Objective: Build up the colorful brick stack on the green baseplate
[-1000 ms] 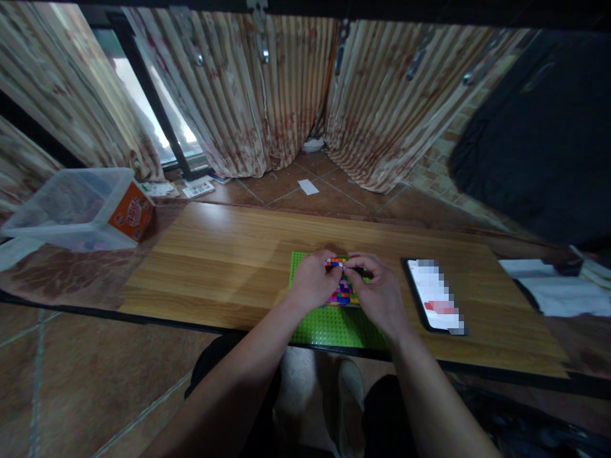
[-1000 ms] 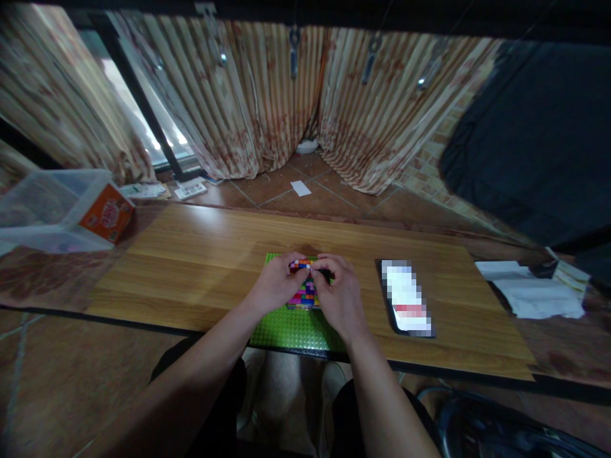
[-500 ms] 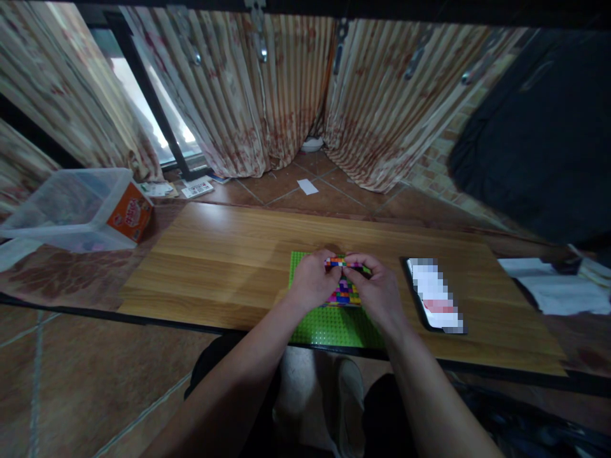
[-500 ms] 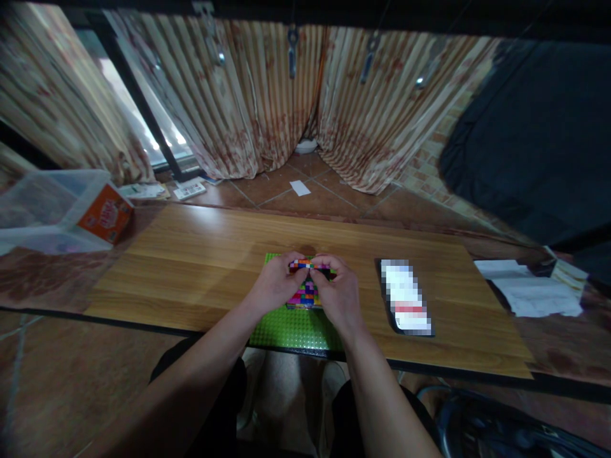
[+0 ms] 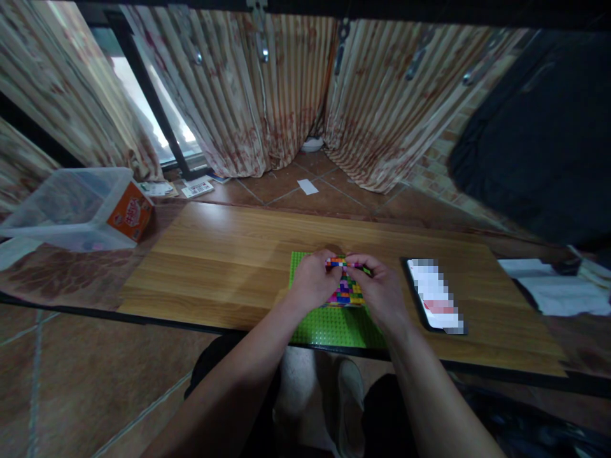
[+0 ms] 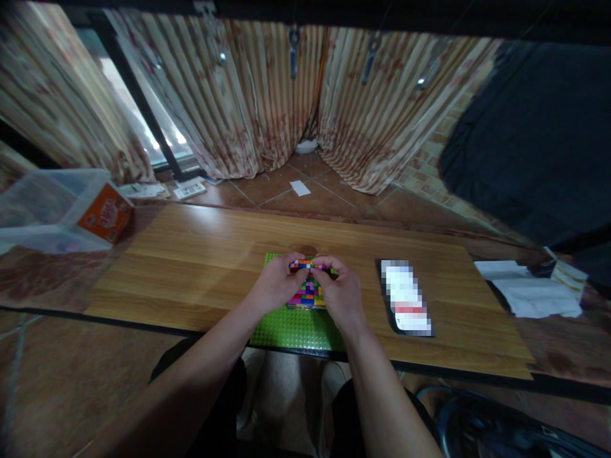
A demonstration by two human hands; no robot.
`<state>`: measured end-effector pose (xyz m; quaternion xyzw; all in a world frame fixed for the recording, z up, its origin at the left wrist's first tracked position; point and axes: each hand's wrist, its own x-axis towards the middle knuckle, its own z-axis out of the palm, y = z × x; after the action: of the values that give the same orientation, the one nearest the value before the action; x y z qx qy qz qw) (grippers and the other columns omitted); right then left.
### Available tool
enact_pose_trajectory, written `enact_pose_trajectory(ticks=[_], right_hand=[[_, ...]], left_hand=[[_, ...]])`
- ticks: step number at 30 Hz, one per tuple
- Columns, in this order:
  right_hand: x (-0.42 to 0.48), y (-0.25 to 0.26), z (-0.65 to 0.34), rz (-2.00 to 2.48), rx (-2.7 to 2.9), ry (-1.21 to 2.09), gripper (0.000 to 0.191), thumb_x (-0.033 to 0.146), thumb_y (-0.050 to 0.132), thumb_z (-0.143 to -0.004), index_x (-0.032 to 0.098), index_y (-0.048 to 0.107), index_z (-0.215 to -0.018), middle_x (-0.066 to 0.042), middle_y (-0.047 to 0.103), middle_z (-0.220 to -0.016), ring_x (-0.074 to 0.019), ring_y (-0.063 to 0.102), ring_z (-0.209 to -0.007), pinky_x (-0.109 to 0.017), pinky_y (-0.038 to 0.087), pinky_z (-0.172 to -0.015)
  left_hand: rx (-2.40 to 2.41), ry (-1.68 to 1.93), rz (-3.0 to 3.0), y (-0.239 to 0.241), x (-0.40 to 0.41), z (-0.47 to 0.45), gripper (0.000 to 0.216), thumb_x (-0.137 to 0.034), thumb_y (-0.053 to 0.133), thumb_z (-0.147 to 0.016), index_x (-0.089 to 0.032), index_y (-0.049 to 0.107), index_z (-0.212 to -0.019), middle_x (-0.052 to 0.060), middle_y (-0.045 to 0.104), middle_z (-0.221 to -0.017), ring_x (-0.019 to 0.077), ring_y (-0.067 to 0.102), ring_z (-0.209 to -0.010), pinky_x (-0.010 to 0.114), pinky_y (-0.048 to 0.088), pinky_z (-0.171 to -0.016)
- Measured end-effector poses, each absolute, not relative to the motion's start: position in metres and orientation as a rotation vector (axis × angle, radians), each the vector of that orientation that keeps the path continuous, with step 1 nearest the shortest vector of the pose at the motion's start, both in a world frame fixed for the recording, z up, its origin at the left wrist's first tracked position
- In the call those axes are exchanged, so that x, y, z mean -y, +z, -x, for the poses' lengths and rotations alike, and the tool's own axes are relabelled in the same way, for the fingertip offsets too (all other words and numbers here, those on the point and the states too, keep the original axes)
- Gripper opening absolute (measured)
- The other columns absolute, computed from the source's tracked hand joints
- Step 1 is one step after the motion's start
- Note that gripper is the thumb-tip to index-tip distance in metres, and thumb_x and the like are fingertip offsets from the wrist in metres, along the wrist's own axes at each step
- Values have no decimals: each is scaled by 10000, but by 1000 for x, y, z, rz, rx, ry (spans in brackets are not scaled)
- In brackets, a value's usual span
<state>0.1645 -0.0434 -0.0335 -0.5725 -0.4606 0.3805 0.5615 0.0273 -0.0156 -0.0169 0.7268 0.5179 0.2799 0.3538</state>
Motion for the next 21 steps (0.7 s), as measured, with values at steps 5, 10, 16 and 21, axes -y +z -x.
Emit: enact_pose_trajectory(ticks=[5,10,16,21], right_hand=[[43,-33,-164,1362,1083,897,118,293,697,-653,234,735,-748,-37,731,-934,-235,649,-949,-411,459,-926],[43,-32,-165,1396,1123,861,118,295,687,-663,234,741,-749,-42,735,-947,-237,648,-962,-416,448,-946],[43,-32,-163,1408,1147,831,111,285,662,-685,235,731,-755,-39,730,-911,-224,652,-919,-400,464,-914],[42,-35,-164,1395,1178,818,118,296,655,-697,234,729,-765,-38,724,-897,-220,650,-903,-396,467,-902]], left_hand=[[-1353,727,-1894,-18,16,-28,157,-180,528,-841,-178,684,-861,23,699,-795,148,612,-717,241,443,-661],[-1361,729,-1912,-19,15,-28,150,-178,528,-837,-181,679,-840,23,695,-787,150,612,-715,246,449,-670],[-1343,745,-1888,-21,15,-29,162,-164,526,-826,-181,683,-862,30,710,-811,156,630,-738,251,464,-689],[-1347,729,-1893,-18,16,-28,166,-176,518,-837,-180,683,-856,26,703,-791,153,623,-714,249,463,-677]])
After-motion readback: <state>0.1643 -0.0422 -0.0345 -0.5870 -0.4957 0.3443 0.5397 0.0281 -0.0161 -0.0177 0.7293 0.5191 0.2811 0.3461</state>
